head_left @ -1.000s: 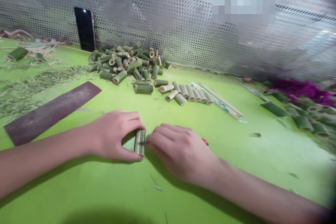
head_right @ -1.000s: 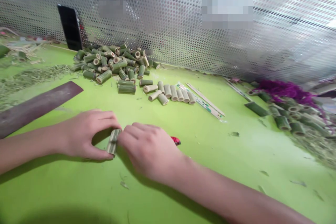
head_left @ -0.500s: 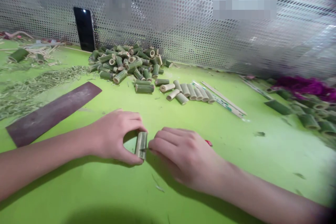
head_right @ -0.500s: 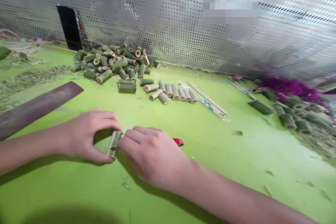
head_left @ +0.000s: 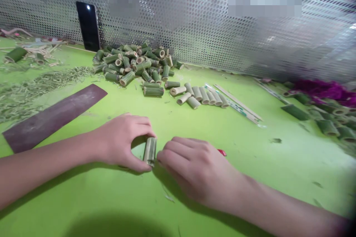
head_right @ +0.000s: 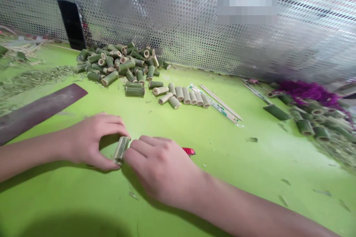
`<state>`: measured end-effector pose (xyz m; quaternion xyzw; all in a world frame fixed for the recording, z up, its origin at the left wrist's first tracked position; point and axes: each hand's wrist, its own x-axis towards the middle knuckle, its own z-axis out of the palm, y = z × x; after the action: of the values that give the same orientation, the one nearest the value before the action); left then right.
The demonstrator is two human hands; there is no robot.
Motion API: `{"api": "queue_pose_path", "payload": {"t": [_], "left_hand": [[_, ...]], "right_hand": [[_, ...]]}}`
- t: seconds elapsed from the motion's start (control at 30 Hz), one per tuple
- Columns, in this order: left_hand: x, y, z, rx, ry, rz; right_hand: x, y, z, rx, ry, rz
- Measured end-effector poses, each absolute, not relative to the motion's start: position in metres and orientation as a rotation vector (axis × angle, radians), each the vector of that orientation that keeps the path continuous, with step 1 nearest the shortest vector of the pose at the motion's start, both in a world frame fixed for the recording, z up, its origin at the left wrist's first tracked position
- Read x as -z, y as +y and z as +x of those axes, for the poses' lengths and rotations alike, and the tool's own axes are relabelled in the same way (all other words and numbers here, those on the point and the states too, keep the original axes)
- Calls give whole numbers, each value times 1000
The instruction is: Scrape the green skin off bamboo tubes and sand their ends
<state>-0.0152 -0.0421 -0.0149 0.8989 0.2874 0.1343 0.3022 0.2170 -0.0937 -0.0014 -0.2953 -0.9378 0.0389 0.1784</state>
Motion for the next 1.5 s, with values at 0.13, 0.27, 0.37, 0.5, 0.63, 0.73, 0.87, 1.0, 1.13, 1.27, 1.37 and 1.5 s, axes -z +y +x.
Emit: {"api": "queue_pose_path", "payload": {"t": [0.13, 0.27, 0.37, 0.5, 0.63, 0.73, 0.87, 1.0, 1.13, 1.27, 1.37, 1.5], "left_hand": [[15, -42, -14, -350, 763, 2370], [15, -42, -14, -344, 762, 2376], [15, -43, -13, -333, 761, 2399], [12, -45, -13, -304, 753, 2396], [8, -45, -13, -262, 776, 2398], [7, -45, -12, -216, 799, 2375], [9, -45, -13, -233, 784, 2347], [12, -45, -14, -289, 775, 2355], [13, -43, -14, -301, 760, 2369], [13, -41, -14, -305, 743, 2384], [13, -40, -14, -298, 718, 2401], [13, -41, -15, -277, 709, 2400]], "right_hand": [[1, -95, 217, -43, -2604, -931], [-2, -100, 215, -94, -2675, -861], [-3, -99, 214, -95, -2674, -862], [-1, -92, 214, 16, -2637, -934], [2, -88, 216, 112, -2641, -971], [4, -88, 217, 83, -2623, -970], [2, -93, 214, -6, -2595, -875], [-2, -99, 210, -33, -2590, -871], [-2, -101, 208, -88, -2597, -887], [0, -99, 209, -48, -2564, -905], [1, -97, 211, -62, -2589, -873], [1, -99, 211, -56, -2552, -895]]}}
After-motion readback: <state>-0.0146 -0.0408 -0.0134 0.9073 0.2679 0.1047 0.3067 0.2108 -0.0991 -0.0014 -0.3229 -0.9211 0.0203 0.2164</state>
